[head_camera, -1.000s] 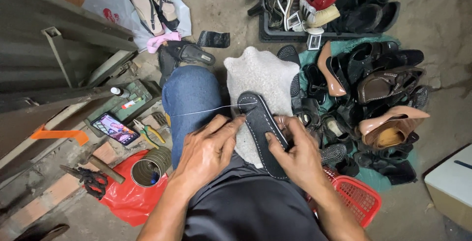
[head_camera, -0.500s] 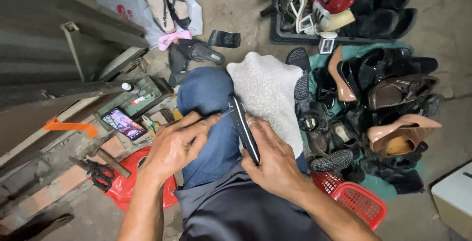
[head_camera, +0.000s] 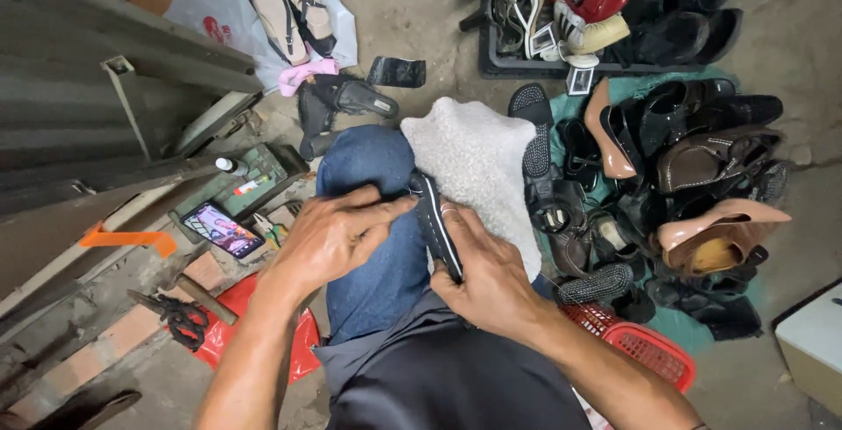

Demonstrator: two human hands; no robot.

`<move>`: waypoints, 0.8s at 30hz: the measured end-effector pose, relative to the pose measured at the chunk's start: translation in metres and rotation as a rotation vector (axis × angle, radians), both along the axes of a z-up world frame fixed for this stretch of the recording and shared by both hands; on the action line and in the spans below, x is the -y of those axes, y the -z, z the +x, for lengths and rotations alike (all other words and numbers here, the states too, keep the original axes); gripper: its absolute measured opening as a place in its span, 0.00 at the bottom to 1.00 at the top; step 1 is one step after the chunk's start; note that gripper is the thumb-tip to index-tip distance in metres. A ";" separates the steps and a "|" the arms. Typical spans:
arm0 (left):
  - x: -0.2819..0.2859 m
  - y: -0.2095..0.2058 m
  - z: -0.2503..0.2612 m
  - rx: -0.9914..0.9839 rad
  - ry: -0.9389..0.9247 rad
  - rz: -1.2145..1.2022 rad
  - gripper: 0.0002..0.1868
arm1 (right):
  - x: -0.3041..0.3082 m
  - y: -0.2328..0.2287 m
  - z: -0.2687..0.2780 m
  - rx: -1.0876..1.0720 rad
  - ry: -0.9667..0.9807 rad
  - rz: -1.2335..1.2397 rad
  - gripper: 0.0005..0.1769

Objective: Hand-stitching the sole of a shoe using a needle and thread.

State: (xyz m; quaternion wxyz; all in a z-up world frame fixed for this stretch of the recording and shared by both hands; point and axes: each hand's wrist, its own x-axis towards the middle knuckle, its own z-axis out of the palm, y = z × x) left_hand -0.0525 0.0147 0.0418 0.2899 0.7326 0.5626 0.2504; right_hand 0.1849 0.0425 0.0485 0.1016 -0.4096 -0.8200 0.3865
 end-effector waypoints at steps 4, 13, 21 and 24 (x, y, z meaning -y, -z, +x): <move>-0.005 0.007 0.007 0.050 -0.007 0.017 0.15 | 0.001 0.004 0.000 0.024 -0.003 -0.018 0.37; 0.010 0.027 0.019 -0.242 -0.122 0.154 0.14 | -0.036 0.011 0.043 -0.024 0.162 0.065 0.11; 0.009 0.023 0.044 -0.154 -0.220 0.238 0.14 | -0.036 0.018 0.022 -0.017 0.094 0.597 0.16; 0.012 0.023 0.046 -0.184 -0.227 0.249 0.16 | -0.030 0.020 0.012 -0.096 0.000 0.614 0.10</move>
